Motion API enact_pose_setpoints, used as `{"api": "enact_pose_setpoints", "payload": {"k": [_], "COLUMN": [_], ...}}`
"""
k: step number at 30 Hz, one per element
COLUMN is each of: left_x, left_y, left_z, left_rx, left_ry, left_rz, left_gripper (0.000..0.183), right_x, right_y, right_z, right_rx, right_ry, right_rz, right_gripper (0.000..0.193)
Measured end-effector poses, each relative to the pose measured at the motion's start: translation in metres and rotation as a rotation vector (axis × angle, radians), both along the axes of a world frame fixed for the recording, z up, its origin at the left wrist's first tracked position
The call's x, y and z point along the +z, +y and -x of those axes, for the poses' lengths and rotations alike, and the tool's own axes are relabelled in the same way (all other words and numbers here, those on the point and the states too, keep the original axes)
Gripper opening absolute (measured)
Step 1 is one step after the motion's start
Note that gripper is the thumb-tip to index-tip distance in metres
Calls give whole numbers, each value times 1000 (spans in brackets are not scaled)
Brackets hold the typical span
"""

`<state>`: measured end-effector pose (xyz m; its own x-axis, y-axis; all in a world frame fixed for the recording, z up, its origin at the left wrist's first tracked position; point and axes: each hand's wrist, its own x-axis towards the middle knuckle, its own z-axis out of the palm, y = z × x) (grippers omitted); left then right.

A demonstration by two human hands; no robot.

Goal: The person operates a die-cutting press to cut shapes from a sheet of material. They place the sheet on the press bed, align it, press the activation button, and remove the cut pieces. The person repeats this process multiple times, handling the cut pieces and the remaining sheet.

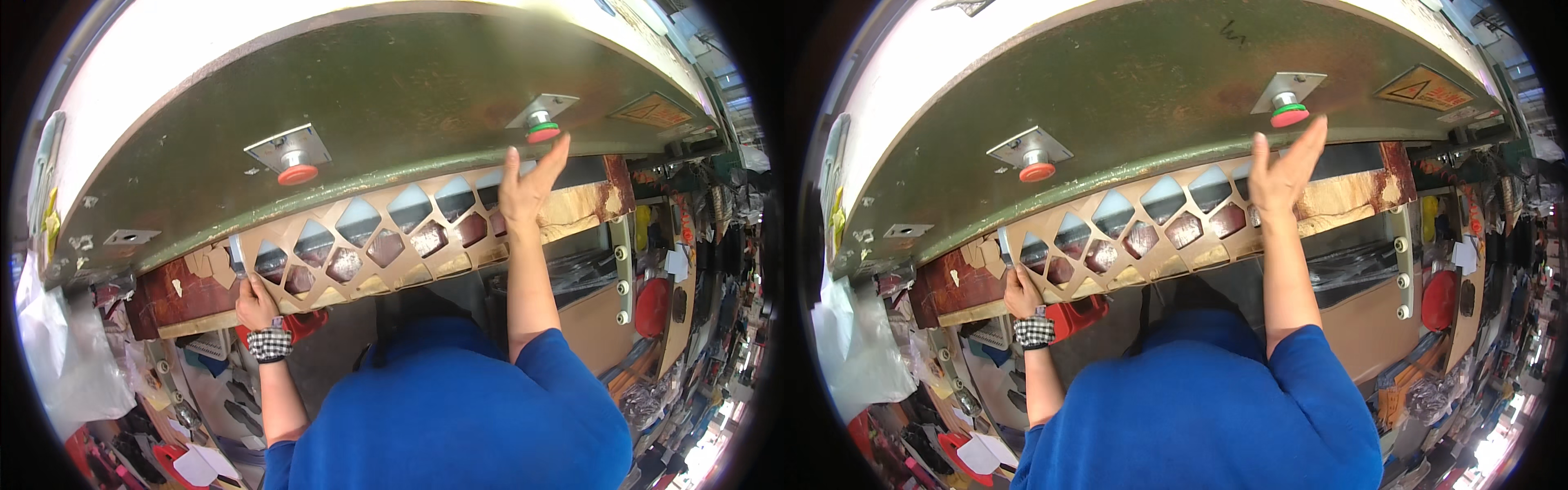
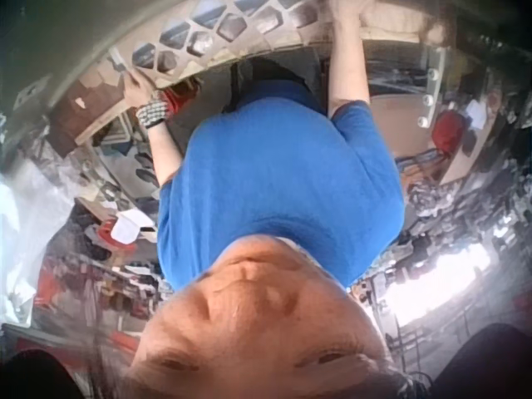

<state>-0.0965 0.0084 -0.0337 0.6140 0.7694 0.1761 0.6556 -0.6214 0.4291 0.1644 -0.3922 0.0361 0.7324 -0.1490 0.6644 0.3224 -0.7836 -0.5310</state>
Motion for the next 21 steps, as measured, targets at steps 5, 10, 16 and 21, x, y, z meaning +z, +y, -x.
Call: {"api": "enact_pose_setpoints", "payload": {"k": [5, 10, 16, 21], "left_x": [-15, -21, -16, -12], "left_y": [2, -9, -35, -51], "left_z": [11, 29, 71, 112], "left_rx": [-83, -45, -68, -50], "left_ry": [-223, -242, -170, 13], "left_rz": [88, 180, -2, 110], "left_gripper": [36, 34, 35, 36], "right_x": [-57, -64, -43, -41], "right_y": [-65, -98, -83, 24], "right_z": [56, 84, 108, 119], "right_rx": [-117, -29, -154, 478], "right_ry": [457, 580, 334, 366], "right_rz": [-442, -153, -568, 61], "right_gripper": [42, 33, 44, 96]}}
